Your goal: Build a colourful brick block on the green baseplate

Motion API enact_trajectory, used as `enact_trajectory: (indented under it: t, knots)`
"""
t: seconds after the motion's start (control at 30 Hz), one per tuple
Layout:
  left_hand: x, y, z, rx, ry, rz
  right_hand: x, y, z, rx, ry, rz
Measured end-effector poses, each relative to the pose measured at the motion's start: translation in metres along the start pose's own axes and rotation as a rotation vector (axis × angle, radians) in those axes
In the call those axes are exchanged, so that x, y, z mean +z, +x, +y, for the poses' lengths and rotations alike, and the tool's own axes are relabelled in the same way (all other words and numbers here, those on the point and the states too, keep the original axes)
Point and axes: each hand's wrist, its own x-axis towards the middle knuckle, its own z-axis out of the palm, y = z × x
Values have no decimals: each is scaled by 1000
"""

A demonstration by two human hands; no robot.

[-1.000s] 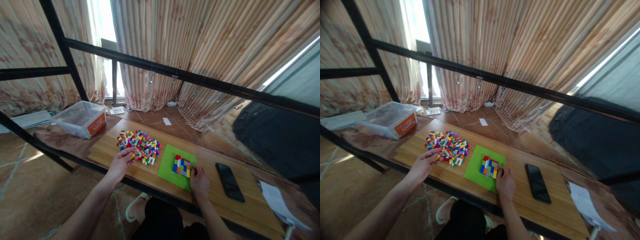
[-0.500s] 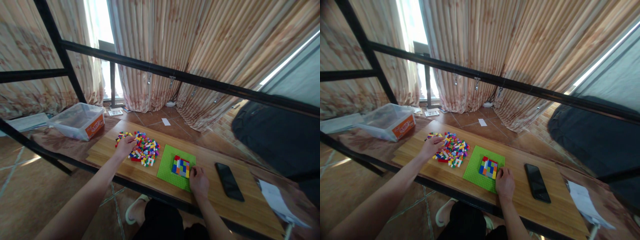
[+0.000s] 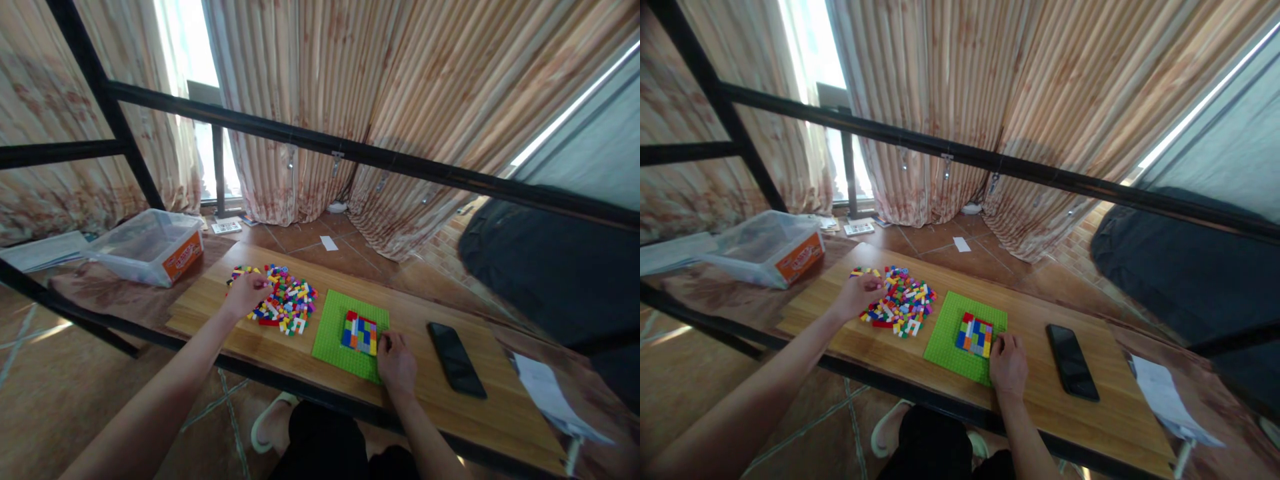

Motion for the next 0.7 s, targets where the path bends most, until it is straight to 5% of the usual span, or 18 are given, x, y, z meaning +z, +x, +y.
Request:
enact_trajectory:
  t: [0.3, 0.7]
  knots:
    - [11, -18, 6, -60, -48, -76, -1, 0, -1, 7, -2, -5]
    - [3, 4, 19, -20, 330, -82, -1, 0, -2, 12, -6, -7]
